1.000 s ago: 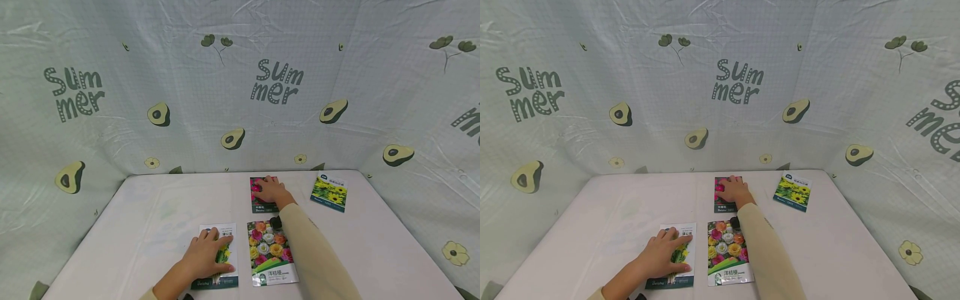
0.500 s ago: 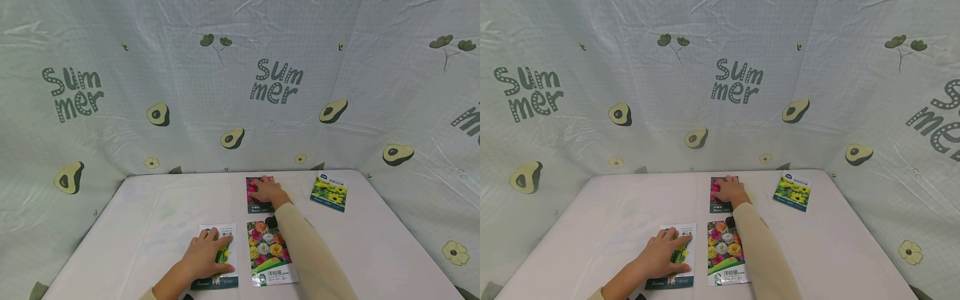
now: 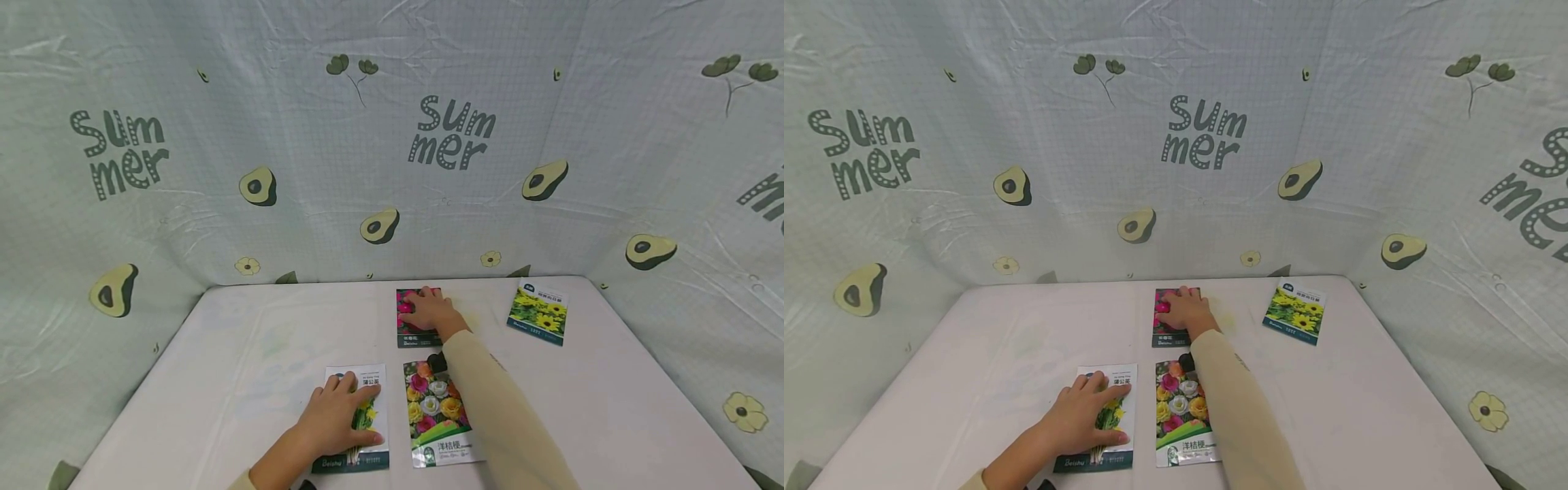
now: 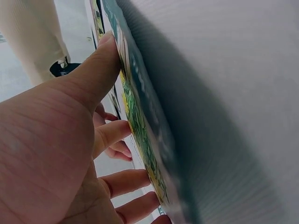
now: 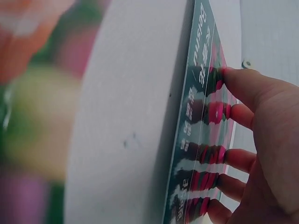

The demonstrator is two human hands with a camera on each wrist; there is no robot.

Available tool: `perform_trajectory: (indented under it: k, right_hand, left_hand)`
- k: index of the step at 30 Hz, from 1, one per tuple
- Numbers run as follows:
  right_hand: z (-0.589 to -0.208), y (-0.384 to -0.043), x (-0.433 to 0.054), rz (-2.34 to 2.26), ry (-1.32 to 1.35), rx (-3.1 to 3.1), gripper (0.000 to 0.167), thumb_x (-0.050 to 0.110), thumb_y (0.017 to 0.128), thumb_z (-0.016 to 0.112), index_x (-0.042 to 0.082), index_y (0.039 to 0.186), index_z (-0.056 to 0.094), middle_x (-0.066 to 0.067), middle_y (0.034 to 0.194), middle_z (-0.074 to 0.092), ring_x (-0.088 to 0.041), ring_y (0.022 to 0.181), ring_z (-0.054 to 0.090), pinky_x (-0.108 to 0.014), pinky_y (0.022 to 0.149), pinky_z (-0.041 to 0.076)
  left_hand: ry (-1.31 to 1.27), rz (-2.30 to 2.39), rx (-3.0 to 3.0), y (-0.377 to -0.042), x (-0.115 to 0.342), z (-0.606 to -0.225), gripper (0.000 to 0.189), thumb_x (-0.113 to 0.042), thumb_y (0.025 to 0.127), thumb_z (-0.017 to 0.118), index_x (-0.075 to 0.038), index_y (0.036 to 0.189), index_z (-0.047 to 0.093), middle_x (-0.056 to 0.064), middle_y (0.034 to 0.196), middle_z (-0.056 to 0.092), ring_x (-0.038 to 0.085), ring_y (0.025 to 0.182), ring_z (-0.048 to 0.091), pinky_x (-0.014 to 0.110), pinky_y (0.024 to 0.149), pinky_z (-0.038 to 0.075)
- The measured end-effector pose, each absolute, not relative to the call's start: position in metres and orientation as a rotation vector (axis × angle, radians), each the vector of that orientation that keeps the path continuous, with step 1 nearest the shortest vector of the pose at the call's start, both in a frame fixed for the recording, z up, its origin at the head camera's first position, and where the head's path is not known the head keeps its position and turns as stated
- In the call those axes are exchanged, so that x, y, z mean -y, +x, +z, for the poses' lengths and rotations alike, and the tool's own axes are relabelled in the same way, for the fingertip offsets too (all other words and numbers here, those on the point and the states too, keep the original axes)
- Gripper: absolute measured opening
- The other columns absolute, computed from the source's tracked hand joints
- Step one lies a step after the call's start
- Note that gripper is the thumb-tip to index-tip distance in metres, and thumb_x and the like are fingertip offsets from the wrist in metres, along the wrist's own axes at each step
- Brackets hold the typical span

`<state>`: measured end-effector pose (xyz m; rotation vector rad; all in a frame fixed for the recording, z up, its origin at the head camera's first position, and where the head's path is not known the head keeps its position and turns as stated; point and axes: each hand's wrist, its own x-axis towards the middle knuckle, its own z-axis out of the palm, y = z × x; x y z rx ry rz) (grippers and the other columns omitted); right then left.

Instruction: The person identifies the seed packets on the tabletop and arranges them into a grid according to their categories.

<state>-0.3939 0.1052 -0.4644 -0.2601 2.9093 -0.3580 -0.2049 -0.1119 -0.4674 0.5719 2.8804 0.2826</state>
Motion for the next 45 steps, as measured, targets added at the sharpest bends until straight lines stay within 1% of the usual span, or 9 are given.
perform_trajectory:
  k: [6, 16, 22, 29, 38, 42, 45]
  right_hand:
    - [-0.463, -0.391, -0.100, -0.376, -0.262, -2.903, 0.062, 0.057, 0.101, 0.054, 0.029, 0.156, 0.044, -0.012, 0.161, 0.035, -0.038, 0.148, 0.029, -0.059, 0.118, 0.027]
    - [-0.464, -0.391, -0.088, -0.367, -0.272, -2.919, 0.063, 0.057, 0.101, 0.054, 0.026, 0.155, 0.043, -0.013, 0.160, 0.035, -0.037, 0.147, 0.029, -0.058, 0.119, 0.027]
    - [-0.469, -0.394, -0.082, -0.350, -0.274, -2.930, 0.064, 0.059, 0.101, 0.053, 0.028, 0.156, 0.042, -0.012, 0.162, 0.034, -0.036, 0.149, 0.028, -0.058, 0.120, 0.025]
    - [-0.473, -0.397, -0.075, -0.310, -0.280, -2.923, 0.066, 0.062, 0.101, 0.051, 0.030, 0.157, 0.041, -0.011, 0.163, 0.032, -0.036, 0.149, 0.028, -0.058, 0.120, 0.026]
    - [-0.468, -0.392, -0.069, -0.338, -0.325, -2.915, 0.062, 0.059, 0.101, 0.051, 0.030, 0.156, 0.043, -0.011, 0.163, 0.033, -0.036, 0.149, 0.028, -0.057, 0.120, 0.025]
    - [-0.467, -0.390, -0.066, -0.344, -0.341, -2.907, 0.061, 0.058, 0.102, 0.051, 0.032, 0.157, 0.042, -0.011, 0.163, 0.033, -0.036, 0.150, 0.028, -0.057, 0.121, 0.024]
    - [-0.465, -0.389, -0.063, -0.340, -0.344, -2.905, 0.060, 0.057, 0.103, 0.050, 0.031, 0.157, 0.043, -0.011, 0.163, 0.032, -0.036, 0.150, 0.027, -0.057, 0.121, 0.024]
  left_hand:
    - [0.598, 0.306, -2.881, -0.204, 0.114, -0.467, 0.082, -0.073, 0.072, 0.078, -0.033, 0.142, 0.061, 0.004, 0.113, 0.051, 0.026, 0.102, 0.044, 0.044, 0.076, 0.038]
    - [0.613, 0.301, -2.891, -0.206, 0.114, -0.466, 0.082, -0.074, 0.072, 0.077, -0.033, 0.142, 0.061, 0.004, 0.112, 0.051, 0.025, 0.101, 0.044, 0.043, 0.074, 0.037]
    - [0.610, 0.301, -2.892, -0.207, 0.114, -0.467, 0.082, -0.073, 0.072, 0.078, -0.033, 0.141, 0.061, 0.003, 0.112, 0.051, 0.025, 0.100, 0.044, 0.044, 0.075, 0.038]
    - [0.612, 0.323, -2.882, -0.206, 0.115, -0.466, 0.081, -0.072, 0.072, 0.078, -0.032, 0.141, 0.062, 0.003, 0.111, 0.051, 0.025, 0.100, 0.044, 0.044, 0.075, 0.038]
    - [0.603, 0.302, -2.883, -0.206, 0.114, -0.466, 0.082, -0.073, 0.072, 0.078, -0.032, 0.141, 0.061, 0.004, 0.113, 0.051, 0.026, 0.101, 0.044, 0.045, 0.076, 0.039]
    - [0.592, 0.295, -2.877, -0.206, 0.113, -0.466, 0.082, -0.073, 0.072, 0.078, -0.032, 0.141, 0.061, 0.004, 0.114, 0.051, 0.026, 0.102, 0.045, 0.046, 0.076, 0.039]
    - [0.584, 0.290, -2.874, -0.206, 0.112, -0.465, 0.082, -0.073, 0.072, 0.078, -0.032, 0.141, 0.062, 0.005, 0.115, 0.051, 0.026, 0.102, 0.045, 0.046, 0.077, 0.040]
